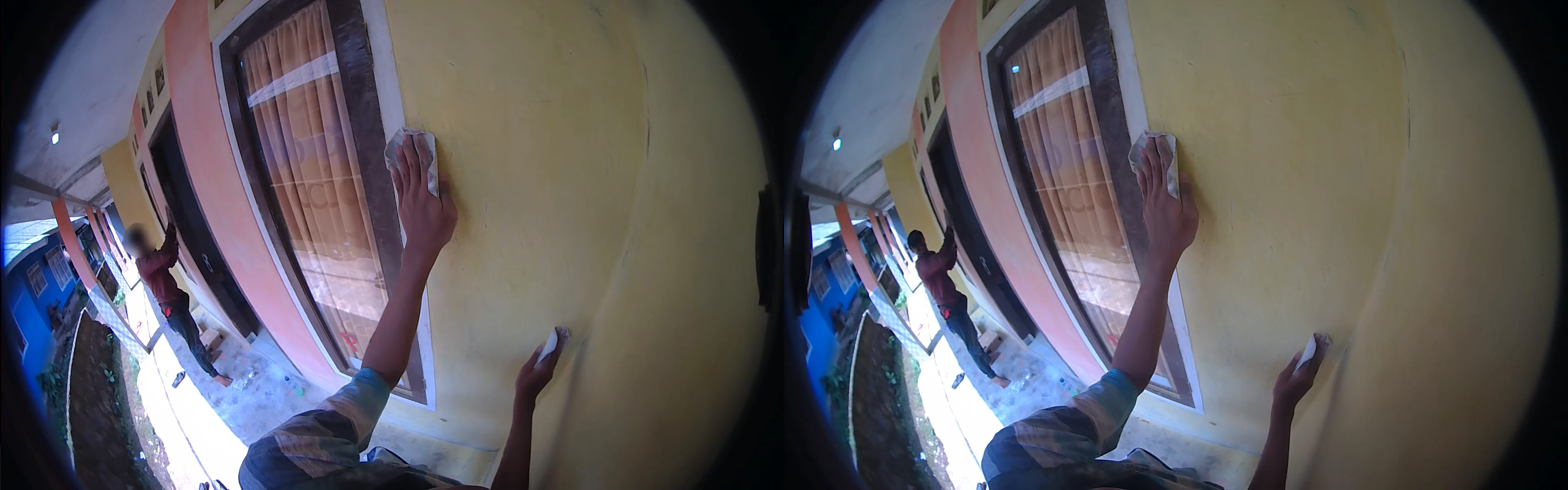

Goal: The person wipes a window sill and then an exterior wall using cloths. They move from inside to outside and continue wiping the wall around a window frame.

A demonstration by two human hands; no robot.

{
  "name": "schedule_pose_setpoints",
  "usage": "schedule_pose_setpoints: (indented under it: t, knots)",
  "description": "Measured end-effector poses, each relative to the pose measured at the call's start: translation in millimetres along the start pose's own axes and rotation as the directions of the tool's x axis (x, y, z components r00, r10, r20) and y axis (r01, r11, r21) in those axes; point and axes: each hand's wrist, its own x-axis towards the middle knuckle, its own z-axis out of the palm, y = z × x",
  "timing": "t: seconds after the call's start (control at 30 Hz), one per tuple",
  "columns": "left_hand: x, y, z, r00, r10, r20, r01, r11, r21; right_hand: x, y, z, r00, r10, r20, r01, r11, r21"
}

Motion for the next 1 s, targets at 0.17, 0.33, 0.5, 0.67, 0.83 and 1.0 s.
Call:
schedule_pose_setpoints:
  t: [0.17, 0.33, 0.5, 0.67, 0.83, 1.0]
  knots:
    - [-23.5, 9.6, -4.5, 0.996, -0.034, 0.081, 0.036, 0.999, -0.031, -8.7, 15.2, 3.9, 0.999, 0.050, -0.005, -0.050, 0.997, 0.058]
    - [-42.7, 11.1, -1.1, 0.995, -0.015, 0.098, 0.014, 1.000, 0.013, -4.4, 12.2, 5.4, 1.000, -0.007, -0.003, 0.007, 1.000, 0.006]
    - [13.6, 4.9, -1.8, 1.000, 0.022, 0.018, -0.021, 0.999, -0.028, -6.7, 14.8, 8.6, 0.999, 0.015, -0.034, -0.014, 0.999, 0.028]
    - [-21.4, 10.7, -9.3, 0.992, -0.017, 0.125, 0.022, 0.999, -0.039, -5.1, 8.2, 3.6, 1.000, 0.017, -0.010, -0.016, 0.999, 0.029]
    - [-28.0, 8.5, -4.1, 0.993, 0.024, 0.112, -0.026, 0.999, 0.019, -4.7, 4.0, 2.9, 1.000, 0.006, 0.016, -0.006, 1.000, 0.002]
    - [50.5, 9.1, 2.1, 0.997, 0.076, -0.013, -0.075, 0.997, 0.020, -10.4, 16.8, 8.6, 0.999, 0.035, -0.012, -0.035, 0.999, 0.003]
